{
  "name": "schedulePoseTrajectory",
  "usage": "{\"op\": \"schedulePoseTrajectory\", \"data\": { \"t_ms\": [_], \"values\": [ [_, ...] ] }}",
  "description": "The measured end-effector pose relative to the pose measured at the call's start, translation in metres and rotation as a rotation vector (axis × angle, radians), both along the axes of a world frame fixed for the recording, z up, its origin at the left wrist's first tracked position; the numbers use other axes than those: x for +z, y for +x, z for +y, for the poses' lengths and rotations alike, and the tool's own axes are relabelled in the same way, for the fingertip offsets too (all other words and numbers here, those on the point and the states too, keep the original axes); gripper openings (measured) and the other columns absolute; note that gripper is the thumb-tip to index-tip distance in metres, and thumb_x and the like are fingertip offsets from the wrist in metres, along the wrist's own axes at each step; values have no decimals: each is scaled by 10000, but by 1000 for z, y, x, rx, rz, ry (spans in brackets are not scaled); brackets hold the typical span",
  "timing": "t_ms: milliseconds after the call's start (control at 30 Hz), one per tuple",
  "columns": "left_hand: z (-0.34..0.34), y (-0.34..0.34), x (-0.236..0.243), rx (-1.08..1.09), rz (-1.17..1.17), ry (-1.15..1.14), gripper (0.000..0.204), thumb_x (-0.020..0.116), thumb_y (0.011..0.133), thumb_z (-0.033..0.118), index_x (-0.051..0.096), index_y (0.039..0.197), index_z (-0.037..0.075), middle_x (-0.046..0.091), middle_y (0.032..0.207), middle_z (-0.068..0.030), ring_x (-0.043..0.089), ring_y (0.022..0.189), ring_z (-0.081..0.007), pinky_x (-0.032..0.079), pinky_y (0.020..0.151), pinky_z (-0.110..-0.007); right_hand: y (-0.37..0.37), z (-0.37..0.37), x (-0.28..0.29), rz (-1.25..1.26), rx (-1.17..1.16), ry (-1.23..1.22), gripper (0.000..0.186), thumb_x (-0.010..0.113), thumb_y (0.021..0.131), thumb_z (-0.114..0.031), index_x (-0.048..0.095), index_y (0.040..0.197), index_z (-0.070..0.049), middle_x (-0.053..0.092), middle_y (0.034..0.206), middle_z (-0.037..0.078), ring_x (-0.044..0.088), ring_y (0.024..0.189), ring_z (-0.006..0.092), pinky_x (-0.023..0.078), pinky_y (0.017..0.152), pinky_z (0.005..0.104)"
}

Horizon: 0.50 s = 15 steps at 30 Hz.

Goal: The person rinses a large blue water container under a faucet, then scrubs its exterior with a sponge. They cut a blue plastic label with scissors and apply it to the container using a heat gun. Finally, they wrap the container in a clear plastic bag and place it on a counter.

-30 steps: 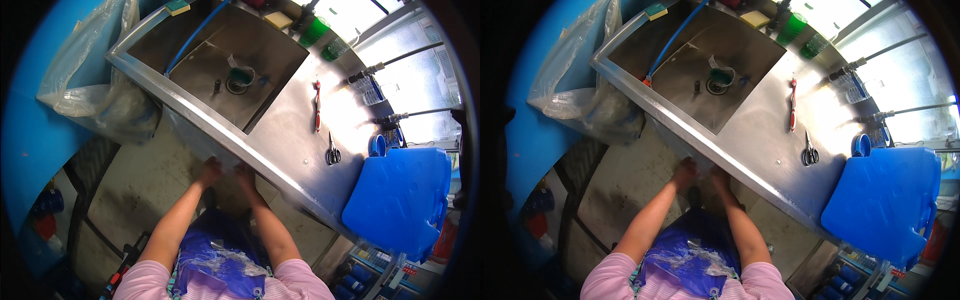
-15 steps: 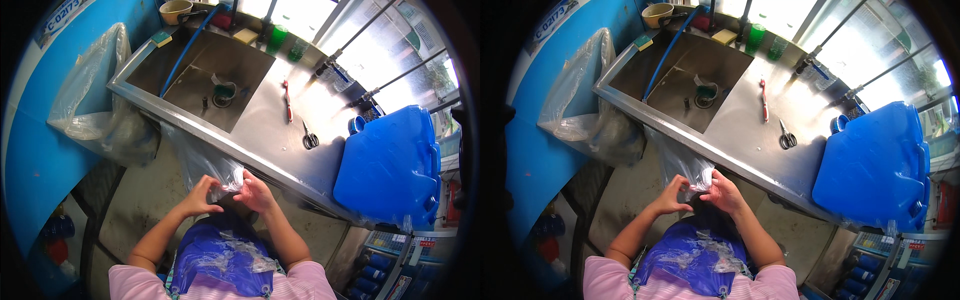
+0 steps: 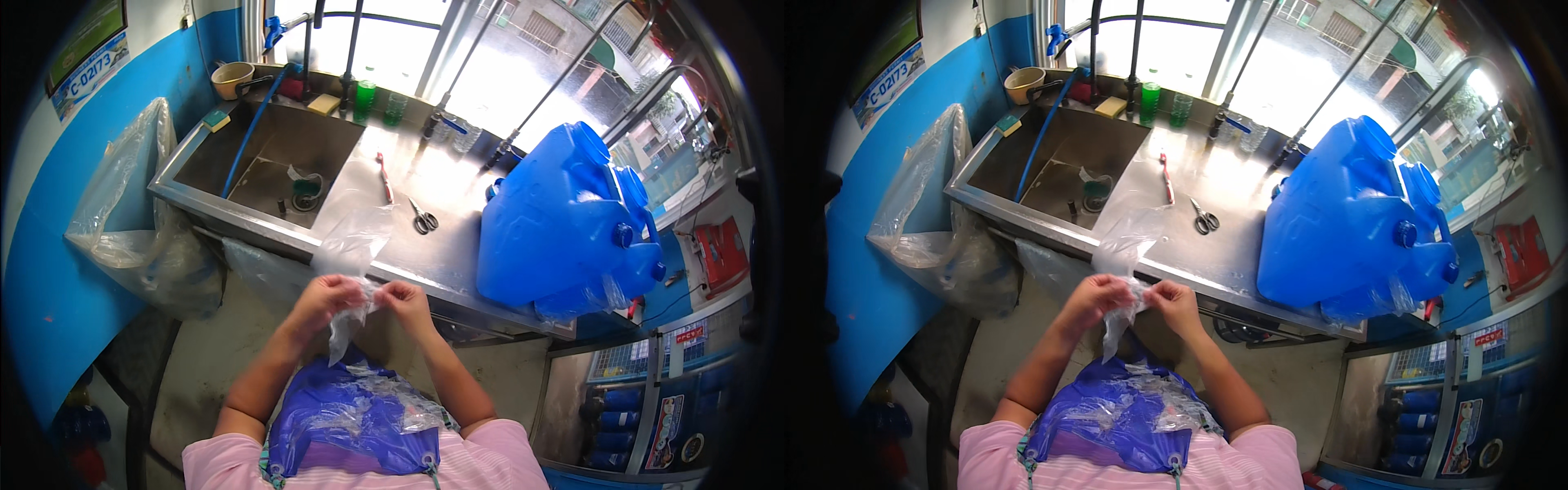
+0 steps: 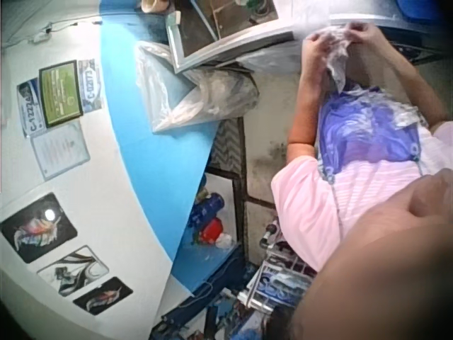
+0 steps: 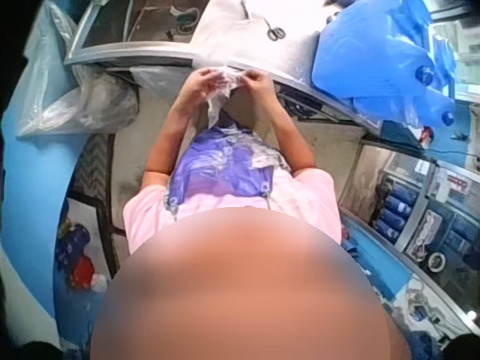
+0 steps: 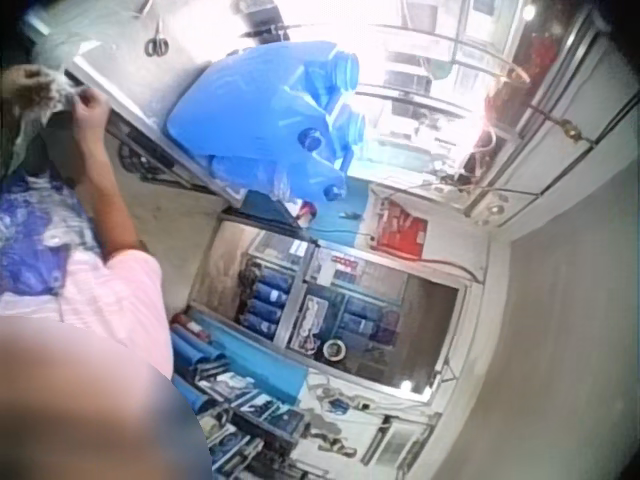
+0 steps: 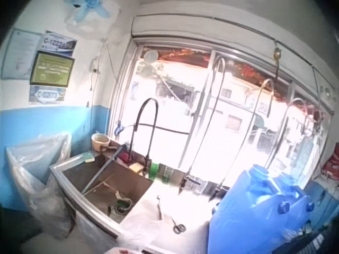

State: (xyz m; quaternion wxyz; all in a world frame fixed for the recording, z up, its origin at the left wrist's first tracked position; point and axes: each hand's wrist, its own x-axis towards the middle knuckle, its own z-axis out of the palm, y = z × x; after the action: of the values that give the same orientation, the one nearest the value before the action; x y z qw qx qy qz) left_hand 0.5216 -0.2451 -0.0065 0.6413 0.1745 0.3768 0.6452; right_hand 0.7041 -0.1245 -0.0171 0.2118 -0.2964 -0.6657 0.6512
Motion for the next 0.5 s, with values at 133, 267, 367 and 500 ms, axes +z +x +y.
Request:
{"op": "schedulePoseTrajectory", "data": {
  "t_ms": [133,267,367,500],
  "values": [
    [-3,-62,-9,222,-571,25,104,527,942,111,582,910,29,631,778,-58,638,668,-181,579,769,-344,46,53,-39,597,-232,-817,109,516,954,-145,553,1018,-65,648,1035,141,635,1006,277,520,886,408],
    [-42,-103,0,248,-529,407,209,502,934,148,561,1087,18,549,754,-37,482,585,-95,422,506,-191,103,80,-45,470,-292,-901,333,512,833,-158,470,1151,-67,599,1086,183,625,926,315,558,787,449],
    [-65,-89,28,472,-263,159,399,528,900,124,499,1296,76,532,836,-39,411,576,-58,391,486,-158,115,78,-14,-125,-275,-467,479,550,773,-129,472,1241,-61,569,1083,160,599,972,290,520,848,436],
    [-65,-46,74,145,54,84,718,564,819,58,314,1481,181,499,971,-17,394,594,-44,362,481,-139,68,54,53,67,-103,629,708,744,738,-231,429,1341,-34,467,1268,190,467,1209,313,387,1031,422]
  ]
}}
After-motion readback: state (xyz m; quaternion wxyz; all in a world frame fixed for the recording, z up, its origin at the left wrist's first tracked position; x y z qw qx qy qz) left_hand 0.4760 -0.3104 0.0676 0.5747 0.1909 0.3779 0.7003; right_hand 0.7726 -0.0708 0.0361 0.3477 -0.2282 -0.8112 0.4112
